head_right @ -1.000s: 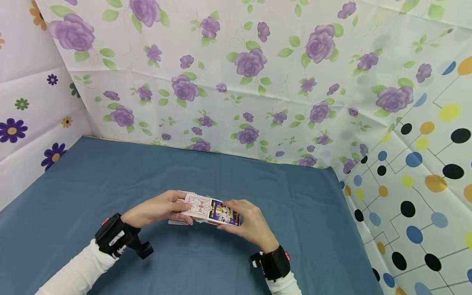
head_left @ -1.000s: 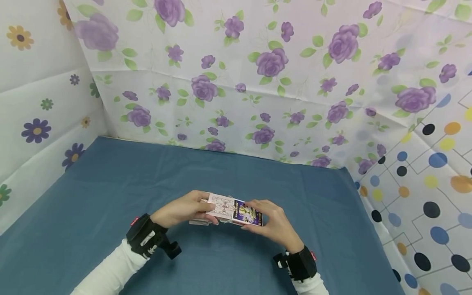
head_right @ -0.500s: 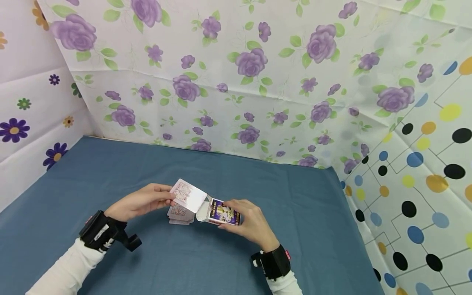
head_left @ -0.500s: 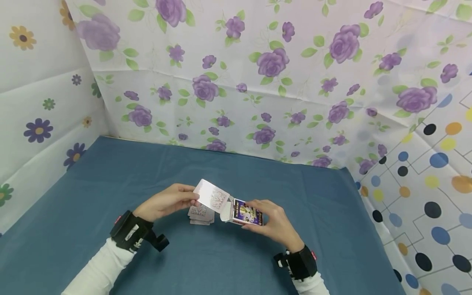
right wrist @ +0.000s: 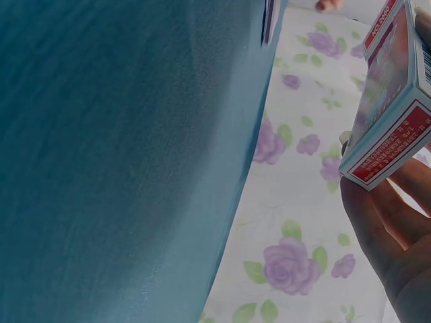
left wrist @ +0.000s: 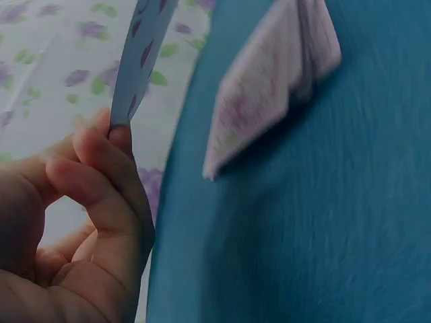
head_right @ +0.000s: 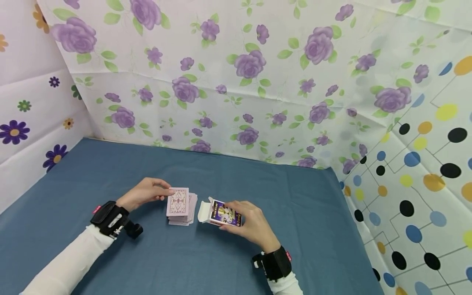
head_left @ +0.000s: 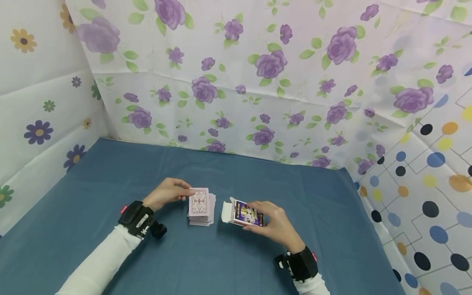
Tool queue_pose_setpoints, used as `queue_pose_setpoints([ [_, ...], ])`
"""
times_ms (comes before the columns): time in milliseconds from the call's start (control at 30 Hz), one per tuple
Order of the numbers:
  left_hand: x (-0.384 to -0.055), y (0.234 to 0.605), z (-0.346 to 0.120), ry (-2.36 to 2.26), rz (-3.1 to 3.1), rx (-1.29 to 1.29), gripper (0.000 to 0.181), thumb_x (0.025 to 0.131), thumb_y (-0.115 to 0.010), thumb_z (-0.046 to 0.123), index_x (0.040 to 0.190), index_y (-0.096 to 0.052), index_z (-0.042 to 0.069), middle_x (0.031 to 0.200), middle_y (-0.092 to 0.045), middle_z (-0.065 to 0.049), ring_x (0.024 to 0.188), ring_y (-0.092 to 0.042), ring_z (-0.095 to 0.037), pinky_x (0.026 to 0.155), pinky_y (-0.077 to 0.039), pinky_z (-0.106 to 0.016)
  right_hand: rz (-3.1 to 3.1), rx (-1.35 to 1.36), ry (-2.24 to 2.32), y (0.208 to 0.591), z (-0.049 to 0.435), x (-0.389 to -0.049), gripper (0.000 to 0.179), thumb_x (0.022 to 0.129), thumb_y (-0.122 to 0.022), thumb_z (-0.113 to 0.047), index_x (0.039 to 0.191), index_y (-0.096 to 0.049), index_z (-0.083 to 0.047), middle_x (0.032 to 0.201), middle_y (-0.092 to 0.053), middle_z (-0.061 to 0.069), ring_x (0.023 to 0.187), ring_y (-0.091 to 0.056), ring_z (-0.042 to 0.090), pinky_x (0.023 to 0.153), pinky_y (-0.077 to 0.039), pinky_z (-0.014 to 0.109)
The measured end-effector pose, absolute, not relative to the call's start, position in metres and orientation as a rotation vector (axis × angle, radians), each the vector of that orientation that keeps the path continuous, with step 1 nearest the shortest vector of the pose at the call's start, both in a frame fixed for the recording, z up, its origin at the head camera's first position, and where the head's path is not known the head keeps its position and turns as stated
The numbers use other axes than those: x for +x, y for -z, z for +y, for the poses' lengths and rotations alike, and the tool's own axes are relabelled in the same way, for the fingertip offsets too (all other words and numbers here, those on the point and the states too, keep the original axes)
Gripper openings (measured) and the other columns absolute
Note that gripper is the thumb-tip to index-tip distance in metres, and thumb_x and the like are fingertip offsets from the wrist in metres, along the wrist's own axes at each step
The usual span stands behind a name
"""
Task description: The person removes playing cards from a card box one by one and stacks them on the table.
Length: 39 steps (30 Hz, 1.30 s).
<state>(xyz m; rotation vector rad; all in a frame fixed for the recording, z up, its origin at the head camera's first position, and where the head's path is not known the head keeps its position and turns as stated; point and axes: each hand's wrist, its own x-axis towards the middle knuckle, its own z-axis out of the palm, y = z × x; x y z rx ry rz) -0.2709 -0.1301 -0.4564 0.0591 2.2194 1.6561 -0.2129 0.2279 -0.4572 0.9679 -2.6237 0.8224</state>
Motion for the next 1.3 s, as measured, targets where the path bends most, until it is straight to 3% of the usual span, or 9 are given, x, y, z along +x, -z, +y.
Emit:
queue_pose_setpoints([
  [500, -0.297, 0.461, -0.106, -1.358, 2.436, 0.033, 0.032, 0.079, -0.079, 0.009, 0.103, -0.063, -0.006, 0.072, -0.063, -0.005, 0.053, -0.058, -0.009, 0.057, -0.05, -0.026, -2.633, 0.969, -0.825, 0.457, 0.227, -0.213, 0.056, 0.075, -0.08, -0.043, 0.125, -0.065, -0.023, 0.121, -0.067, -0.002, 0.11, -0.063, 0.017, 0.084, -0.054, 0.038],
  [900, -0.296, 0.454, -0.095, -1.061, 2.665, 0.114, 0.022, 0.074, -0.084, 0.012, 0.074, -0.065, 0.001, 0.062, -0.065, -0.009, 0.054, -0.065, -0.02, 0.053, -0.047, -0.027, -2.65, 0.977, -0.834, 0.459, 0.226, -0.214, 0.055, 0.076, -0.08, -0.044, 0.125, -0.065, -0.023, 0.122, -0.067, -0.001, 0.111, -0.063, 0.018, 0.085, -0.054, 0.038],
  [1300, -0.295, 0.451, -0.088, -1.023, 2.571, 0.083, 0.017, 0.081, -0.077, 0.009, 0.08, -0.064, -0.002, 0.056, -0.064, -0.006, 0.048, -0.065, -0.012, 0.06, -0.055, -0.03, -2.658, 0.975, -0.824, 0.46, 0.226, -0.214, 0.055, 0.076, -0.079, -0.045, 0.125, -0.065, -0.023, 0.121, -0.067, -0.001, 0.111, -0.063, 0.018, 0.085, -0.054, 0.039],
])
